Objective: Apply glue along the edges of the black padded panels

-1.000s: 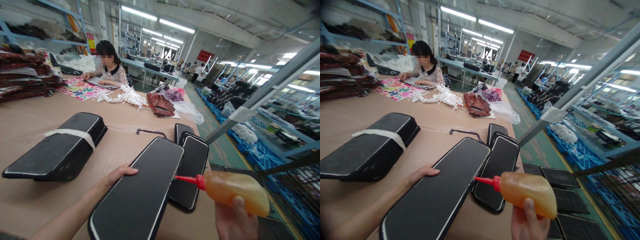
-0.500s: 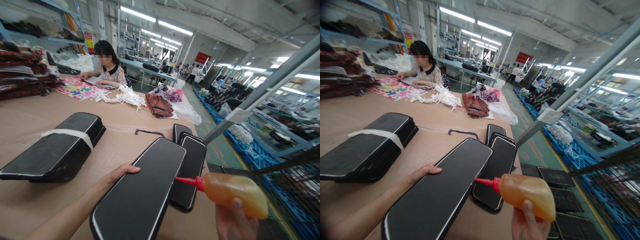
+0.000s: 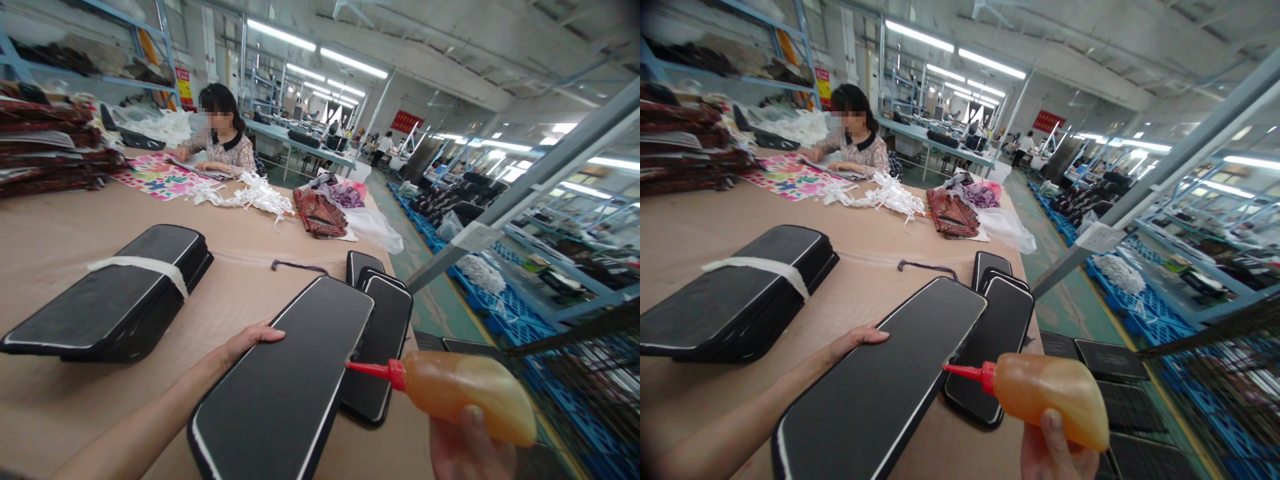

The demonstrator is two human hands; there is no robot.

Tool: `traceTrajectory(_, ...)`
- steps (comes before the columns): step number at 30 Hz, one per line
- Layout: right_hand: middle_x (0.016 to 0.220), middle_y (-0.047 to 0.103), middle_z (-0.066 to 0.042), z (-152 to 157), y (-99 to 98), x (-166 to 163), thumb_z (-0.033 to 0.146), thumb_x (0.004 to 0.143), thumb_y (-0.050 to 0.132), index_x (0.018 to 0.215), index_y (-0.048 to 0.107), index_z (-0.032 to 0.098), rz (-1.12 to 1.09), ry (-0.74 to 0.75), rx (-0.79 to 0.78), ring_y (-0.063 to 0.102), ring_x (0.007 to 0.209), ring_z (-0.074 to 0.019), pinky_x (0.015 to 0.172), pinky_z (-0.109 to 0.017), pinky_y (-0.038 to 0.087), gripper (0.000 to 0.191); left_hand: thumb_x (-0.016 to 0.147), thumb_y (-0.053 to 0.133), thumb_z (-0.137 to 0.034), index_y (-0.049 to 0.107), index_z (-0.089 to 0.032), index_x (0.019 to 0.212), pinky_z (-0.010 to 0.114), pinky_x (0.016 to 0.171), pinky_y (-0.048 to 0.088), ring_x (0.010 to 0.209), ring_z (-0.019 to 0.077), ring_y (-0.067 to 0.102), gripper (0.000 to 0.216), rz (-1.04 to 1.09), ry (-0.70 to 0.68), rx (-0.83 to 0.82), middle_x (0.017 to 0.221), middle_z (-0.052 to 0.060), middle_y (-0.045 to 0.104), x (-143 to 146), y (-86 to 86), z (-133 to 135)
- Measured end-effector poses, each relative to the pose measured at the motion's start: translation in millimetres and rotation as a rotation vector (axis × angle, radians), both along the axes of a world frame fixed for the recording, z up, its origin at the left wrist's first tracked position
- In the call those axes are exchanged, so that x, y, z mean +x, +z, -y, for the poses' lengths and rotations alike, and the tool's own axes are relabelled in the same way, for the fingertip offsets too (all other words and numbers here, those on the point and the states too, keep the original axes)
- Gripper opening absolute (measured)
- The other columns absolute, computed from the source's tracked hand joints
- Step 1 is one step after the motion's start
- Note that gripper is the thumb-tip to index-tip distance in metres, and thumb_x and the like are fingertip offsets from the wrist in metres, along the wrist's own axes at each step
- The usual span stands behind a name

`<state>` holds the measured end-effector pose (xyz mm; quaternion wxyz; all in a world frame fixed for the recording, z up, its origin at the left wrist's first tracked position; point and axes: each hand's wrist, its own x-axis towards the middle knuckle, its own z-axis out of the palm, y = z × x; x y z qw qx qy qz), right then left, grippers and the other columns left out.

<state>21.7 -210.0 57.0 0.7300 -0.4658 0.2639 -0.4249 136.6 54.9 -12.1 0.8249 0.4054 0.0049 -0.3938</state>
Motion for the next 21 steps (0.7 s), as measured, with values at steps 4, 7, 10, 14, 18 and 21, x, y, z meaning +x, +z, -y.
traceTrajectory(4,0.096,0.061,0.002,8,-12.0,-4,0.034,0.051,0.082,0.090,0.064,0.025,0.026,0.056,-0.086,0.055,0.089,-0.0172,0.072,-0.027,0.051,0.044,0.064,0.069,-0.021,0.050,-0.012,0.124,0.032,0.073,0.053,0.077,0.0239,0.069,0.064,0.000,0.005,0.000,0.093,0.012,0.072,2,0.7,1)
traceTrajectory(7,0.098,0.062,-0.001,10,-17.7,-7,0.031,0.059,0.078,0.095,0.063,0.024,0.012,0.072,-0.155,0.058,0.089,-0.0197,0.071,-0.031,0.052,0.040,0.064,0.070,-0.020,0.054,-0.013,0.120,0.031,0.069,0.054,0.074,0.0240,0.070,0.059,-0.004,0.020,0.022,0.091,0.012,0.073,4,2.3,1)
traceTrajectory(10,0.095,0.064,0.000,9,-18.0,-7,0.032,0.054,0.081,0.093,0.065,0.024,-0.001,0.058,-0.116,0.059,0.087,-0.0184,0.071,-0.029,0.053,0.043,0.064,0.069,-0.019,0.057,-0.014,0.116,0.027,0.063,0.054,0.071,0.0226,0.070,0.053,-0.008,0.048,0.042,0.087,0.010,0.074,4,5.0,2)
traceTrajectory(14,0.096,0.065,-0.001,10,-23.4,-8,0.033,0.059,0.078,0.097,0.064,0.023,0.021,0.038,-0.204,0.061,0.084,-0.0196,0.069,-0.033,0.054,0.041,0.065,0.069,-0.019,0.061,-0.011,0.108,0.026,0.060,0.054,0.064,0.0209,0.070,0.045,-0.011,0.066,0.052,0.082,0.010,0.074,5,8.5,4)
traceTrajectory(18,0.097,0.066,-0.004,19,-33.7,-13,0.036,0.066,0.074,0.110,0.059,0.021,-0.010,0.098,-0.293,0.063,0.084,-0.0239,0.067,-0.038,0.054,0.049,0.064,0.068,-0.018,0.062,-0.010,0.105,0.027,0.060,0.055,0.066,0.0216,0.070,0.042,-0.018,0.064,0.060,0.081,0.011,0.074,7,10.8,6)
traceTrajectory(21,0.099,0.066,-0.004,25,-36.7,-16,0.039,0.069,0.072,0.114,0.057,0.020,-0.031,0.099,-0.350,0.063,0.089,-0.0243,0.068,-0.036,0.054,0.051,0.066,0.067,-0.018,0.063,-0.010,0.105,0.027,0.060,0.055,0.065,0.0214,0.070,0.040,-0.019,0.066,0.060,0.081,0.011,0.074,8,11.8,7)
